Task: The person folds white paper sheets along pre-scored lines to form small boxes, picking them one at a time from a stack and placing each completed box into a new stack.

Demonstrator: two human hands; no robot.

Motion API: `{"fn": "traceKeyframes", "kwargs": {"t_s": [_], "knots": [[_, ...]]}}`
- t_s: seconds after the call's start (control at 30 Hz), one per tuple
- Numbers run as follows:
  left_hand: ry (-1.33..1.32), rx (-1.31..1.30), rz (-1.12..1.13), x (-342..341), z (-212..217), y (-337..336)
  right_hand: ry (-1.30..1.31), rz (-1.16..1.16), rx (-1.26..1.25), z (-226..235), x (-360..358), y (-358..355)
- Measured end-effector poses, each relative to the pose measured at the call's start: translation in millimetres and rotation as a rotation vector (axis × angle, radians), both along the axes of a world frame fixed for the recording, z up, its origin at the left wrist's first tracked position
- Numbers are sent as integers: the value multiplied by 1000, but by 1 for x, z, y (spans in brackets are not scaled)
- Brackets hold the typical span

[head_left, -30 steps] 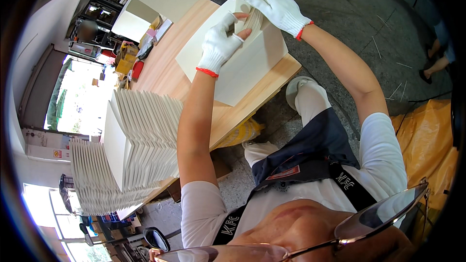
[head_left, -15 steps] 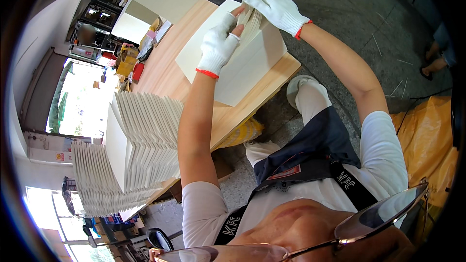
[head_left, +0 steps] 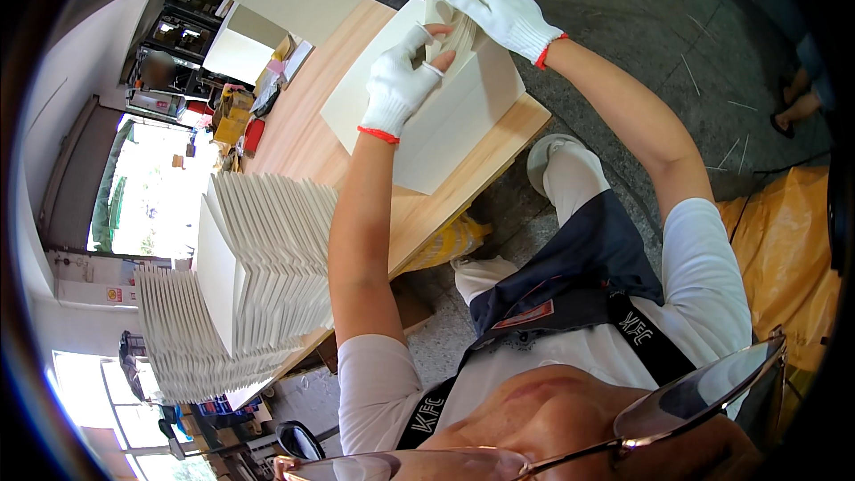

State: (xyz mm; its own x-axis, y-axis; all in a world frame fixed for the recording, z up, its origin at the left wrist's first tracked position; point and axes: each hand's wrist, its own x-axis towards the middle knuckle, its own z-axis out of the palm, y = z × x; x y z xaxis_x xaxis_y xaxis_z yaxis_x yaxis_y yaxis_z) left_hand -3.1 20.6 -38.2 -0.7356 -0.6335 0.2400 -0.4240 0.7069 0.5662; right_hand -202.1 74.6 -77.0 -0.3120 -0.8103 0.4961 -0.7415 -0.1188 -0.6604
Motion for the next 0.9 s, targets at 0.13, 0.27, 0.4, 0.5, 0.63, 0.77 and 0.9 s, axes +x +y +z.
{"fn": "traceKeyframes", "kwargs": {"t_s": [0.13,0.27,0.4,0.5,0.63,0.77,0.9], "knots": [[91,-90,-27,-2,-1,5,-32,15,32,3,1,1],[43,-118,-15,1,2,5,-34,-1,-26,5,6,0],[-24,-116,-16,-1,4,5,-60,-13,-45,0,5,-1],[-80,-130,28,-3,5,12,-73,-12,-45,1,5,-1],[-8,-70,7,-3,3,10,-87,-7,39,4,2,0],[-66,-64,11,-2,4,9,-48,-30,18,1,1,4],[7,-219,-21,-1,4,14,119,-124,46,0,-12,18]]}}
